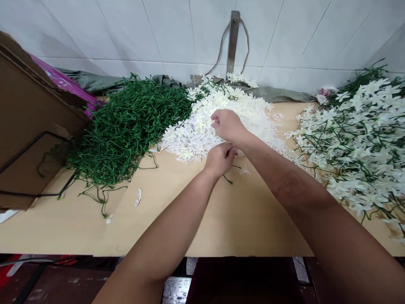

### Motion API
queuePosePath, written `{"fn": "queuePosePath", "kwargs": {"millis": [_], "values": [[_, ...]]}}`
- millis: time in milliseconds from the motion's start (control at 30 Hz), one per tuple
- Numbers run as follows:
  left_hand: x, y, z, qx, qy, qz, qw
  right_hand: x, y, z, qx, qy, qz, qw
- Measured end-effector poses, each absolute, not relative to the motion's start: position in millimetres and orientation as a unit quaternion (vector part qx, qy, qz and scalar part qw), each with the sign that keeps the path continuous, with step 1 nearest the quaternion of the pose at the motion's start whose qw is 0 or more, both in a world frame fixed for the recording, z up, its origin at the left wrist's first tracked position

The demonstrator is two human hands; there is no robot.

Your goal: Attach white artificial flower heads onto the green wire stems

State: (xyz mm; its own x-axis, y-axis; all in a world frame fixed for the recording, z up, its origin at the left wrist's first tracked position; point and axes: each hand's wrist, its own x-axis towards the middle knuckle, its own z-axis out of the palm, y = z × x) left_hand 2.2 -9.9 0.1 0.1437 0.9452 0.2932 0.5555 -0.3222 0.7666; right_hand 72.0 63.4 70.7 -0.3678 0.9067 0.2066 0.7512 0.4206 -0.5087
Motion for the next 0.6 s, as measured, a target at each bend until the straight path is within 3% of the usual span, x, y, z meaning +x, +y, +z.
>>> {"fn": "queuePosePath", "kwargs": {"millis": [133, 600], "values": [[1.7, -8.6, -2.0, 0.716, 0.512, 0.404, 0.248, 55.4, 73.1, 67.8, -0.545, -0.803, 0.143, 0.194], [2.9, -7.5, -2.6, 0.706, 0.514, 0.421, 0.244, 53.8, 74.3, 65.4, -0.570, -0.785, 0.142, 0.197]]}}
